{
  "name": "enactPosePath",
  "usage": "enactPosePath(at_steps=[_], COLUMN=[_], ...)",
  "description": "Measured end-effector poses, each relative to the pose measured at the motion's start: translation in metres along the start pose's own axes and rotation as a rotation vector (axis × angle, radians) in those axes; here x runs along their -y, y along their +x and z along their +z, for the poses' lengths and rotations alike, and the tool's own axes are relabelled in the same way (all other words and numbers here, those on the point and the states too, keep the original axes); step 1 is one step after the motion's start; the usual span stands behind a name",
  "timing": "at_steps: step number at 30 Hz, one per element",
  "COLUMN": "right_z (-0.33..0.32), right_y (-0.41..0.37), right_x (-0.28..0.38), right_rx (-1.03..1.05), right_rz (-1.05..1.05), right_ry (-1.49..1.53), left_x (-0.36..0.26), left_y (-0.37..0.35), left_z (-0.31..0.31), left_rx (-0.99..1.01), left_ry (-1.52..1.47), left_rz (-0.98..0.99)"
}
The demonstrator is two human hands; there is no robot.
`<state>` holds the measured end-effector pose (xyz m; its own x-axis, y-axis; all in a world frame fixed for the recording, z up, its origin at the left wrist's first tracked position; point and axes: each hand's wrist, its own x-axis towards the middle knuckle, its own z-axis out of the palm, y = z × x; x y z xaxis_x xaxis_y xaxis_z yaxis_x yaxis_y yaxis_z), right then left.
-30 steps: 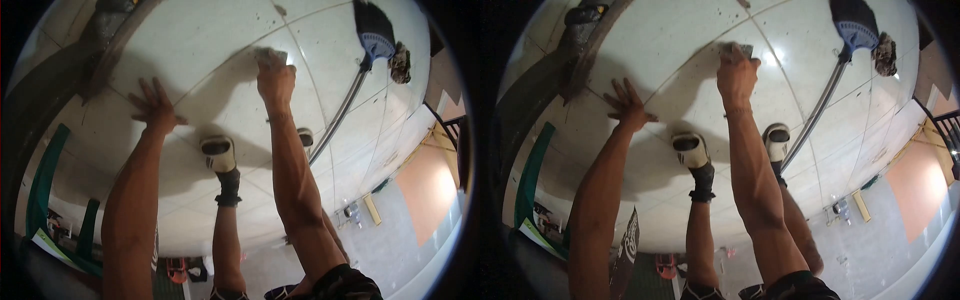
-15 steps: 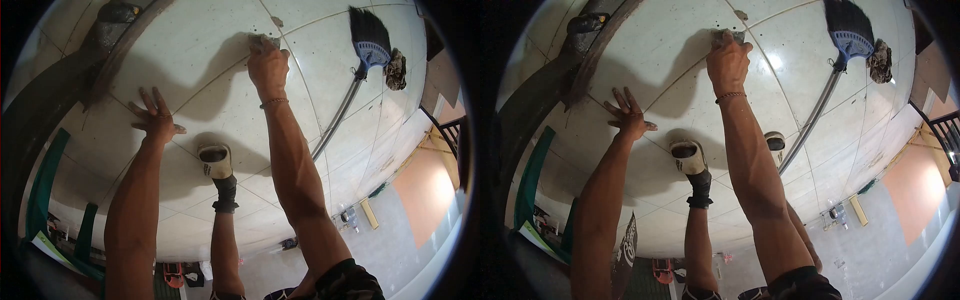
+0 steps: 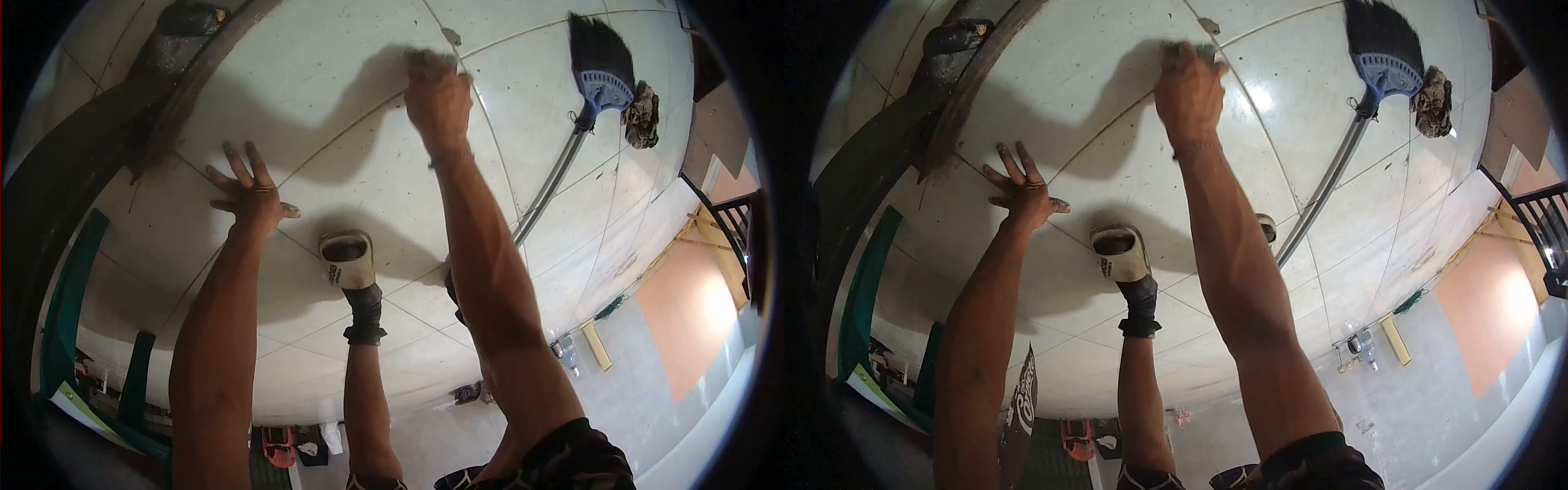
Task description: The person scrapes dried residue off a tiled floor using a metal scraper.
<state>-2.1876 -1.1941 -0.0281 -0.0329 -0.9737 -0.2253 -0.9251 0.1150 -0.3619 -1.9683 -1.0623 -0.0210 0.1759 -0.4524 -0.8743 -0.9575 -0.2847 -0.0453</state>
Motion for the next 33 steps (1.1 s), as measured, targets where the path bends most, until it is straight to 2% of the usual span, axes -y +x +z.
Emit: enactPosePath(at_steps=[2,3,6,8,10,11,13,16,18,19,20,24,26,27,30,33], right_z=[0.001,-0.006,-0.004,0.0,-0.011,-0.012,-0.015,-0.024,-0.029,-0.017,-0.017,-0.022,-0.024,-0.025,-0.028,-0.022], right_y=[0.016,0.013,-0.025,-0.017,-0.002,-0.006,-0.006,0.008,-0.006,-0.01,0.002,0.007,0.002,0.013,0.028,0.017], right_x=[0.005,0.006,-0.014,-0.025,-0.009,-0.012,-0.022,-0.017,-0.014,-0.026,-0.025,-0.032,-0.034,-0.034,-0.033,-0.033], right_rx=[-0.004,0.09,-0.011,-0.007,0.016,-0.008,-0.029,0.066,0.097,-0.006,-0.018,0.014,0.036,-0.079,-0.009,-0.06], right_rz=[0.106,0.175,0.138,0.057,0.208,0.112,0.097,0.235,0.209,0.13,0.124,0.123,0.209,0.051,0.158,0.141], right_ry=[0.084,0.091,0.041,0.053,-0.006,-0.015,-0.044,-0.086,-0.075,-0.088,-0.081,-0.094,-0.107,-0.133,-0.059,-0.089], left_x=[0.001,0.001,-0.006,-0.004,-0.002,-0.001,-0.002,-0.001,-0.002,-0.003,-0.003,0.001,-0.004,-0.003,-0.001,-0.004], left_y=[-0.001,-0.007,0.003,-0.001,-0.006,-0.004,-0.001,-0.001,-0.003,0.0,0.002,-0.001,0.005,0.004,-0.003,0.001], left_z=[0.001,0.004,-0.007,-0.004,0.001,0.0,0.0,0.002,0.004,0.0,-0.003,0.004,-0.002,-0.003,0.005,0.0], left_rx=[-0.007,0.003,0.02,0.051,0.024,0.025,0.033,0.012,0.026,0.024,0.009,0.021,0.0,-0.007,0.019,-0.006], left_ry=[0.027,0.026,0.027,0.081,0.046,0.04,-0.007,-0.008,0.005,0.022,0.021,0.002,-0.007,0.0,0.011,-0.02], left_rz=[0.0,0.004,-0.062,-0.066,-0.025,-0.025,-0.03,-0.011,-0.032,-0.054,-0.056,-0.034,-0.033,-0.035,-0.035,-0.044])
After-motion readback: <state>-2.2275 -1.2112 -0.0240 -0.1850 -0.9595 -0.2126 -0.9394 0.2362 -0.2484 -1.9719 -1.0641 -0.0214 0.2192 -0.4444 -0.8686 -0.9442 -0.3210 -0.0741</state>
